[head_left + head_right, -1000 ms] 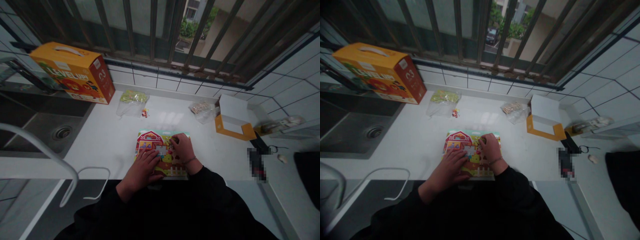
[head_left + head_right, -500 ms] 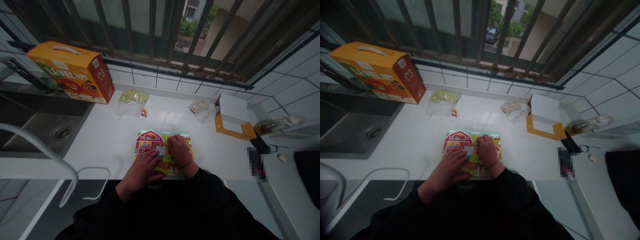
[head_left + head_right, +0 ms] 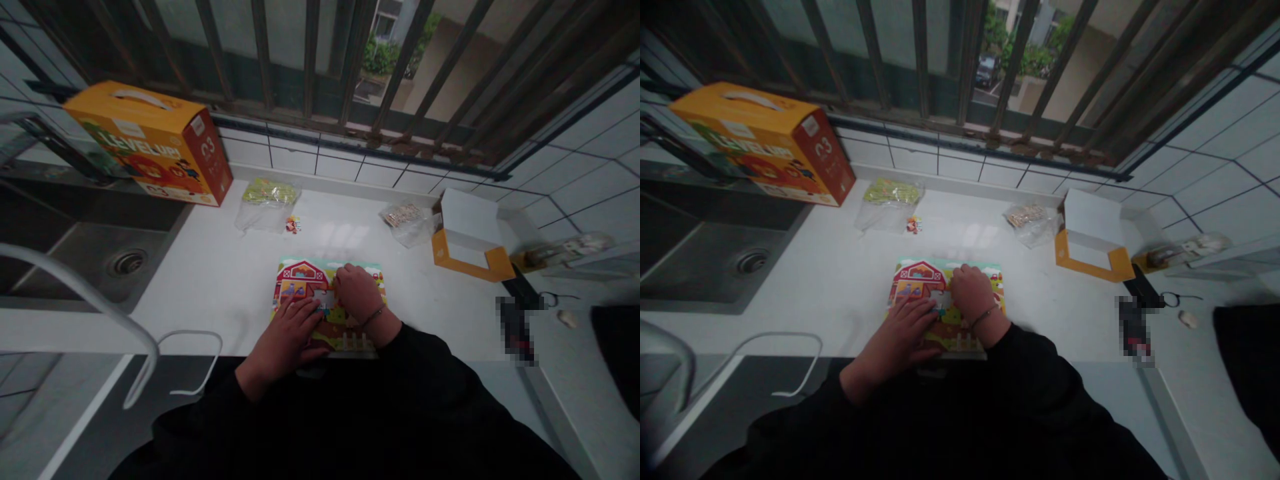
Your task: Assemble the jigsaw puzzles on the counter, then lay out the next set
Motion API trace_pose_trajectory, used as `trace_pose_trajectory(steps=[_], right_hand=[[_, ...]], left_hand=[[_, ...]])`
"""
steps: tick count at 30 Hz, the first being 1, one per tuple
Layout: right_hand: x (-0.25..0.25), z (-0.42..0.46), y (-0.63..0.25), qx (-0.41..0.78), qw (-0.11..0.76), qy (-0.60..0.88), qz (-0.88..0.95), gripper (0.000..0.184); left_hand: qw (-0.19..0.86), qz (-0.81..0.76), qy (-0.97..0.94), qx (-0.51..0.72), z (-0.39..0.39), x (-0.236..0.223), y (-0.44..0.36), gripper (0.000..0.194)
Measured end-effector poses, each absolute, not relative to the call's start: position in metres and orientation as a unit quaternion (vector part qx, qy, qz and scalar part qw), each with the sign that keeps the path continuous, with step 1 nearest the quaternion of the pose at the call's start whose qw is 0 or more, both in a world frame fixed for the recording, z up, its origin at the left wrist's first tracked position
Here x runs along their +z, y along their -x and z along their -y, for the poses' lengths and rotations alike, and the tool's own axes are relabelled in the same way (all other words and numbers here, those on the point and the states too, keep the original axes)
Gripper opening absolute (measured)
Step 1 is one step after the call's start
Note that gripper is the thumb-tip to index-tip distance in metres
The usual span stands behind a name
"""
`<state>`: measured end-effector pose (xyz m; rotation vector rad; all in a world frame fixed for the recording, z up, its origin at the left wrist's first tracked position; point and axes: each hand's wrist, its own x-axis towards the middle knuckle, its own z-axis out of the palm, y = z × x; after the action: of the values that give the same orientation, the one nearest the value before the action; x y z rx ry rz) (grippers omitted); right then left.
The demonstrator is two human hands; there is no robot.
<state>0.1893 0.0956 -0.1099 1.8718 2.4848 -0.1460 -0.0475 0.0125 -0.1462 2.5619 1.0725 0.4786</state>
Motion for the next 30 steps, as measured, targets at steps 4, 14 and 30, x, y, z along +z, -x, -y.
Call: trace_pose_trajectory(steps=[4,14,30], right_hand=[[-0.088,-0.147,-0.166,-0.049,-0.011,-0.577,-0.815,0.033],[-0.086,-0.267,-0.089,-0.114,-0.013,-0.520,-0.846,0.033],[-0.075,-0.191,-0.188,-0.236,-0.125,-0.601,-0.753,0.026]], left_hand=[[0.158,-0.378,-0.897,0.164,-0.013,-0.144,0.045,0.071],[0.157,-0.378,-0.896,0.170,-0.011,-0.150,0.045,0.074],[0.131,-0.331,-0.907,0.224,-0.005,-0.155,0.049,0.044]])
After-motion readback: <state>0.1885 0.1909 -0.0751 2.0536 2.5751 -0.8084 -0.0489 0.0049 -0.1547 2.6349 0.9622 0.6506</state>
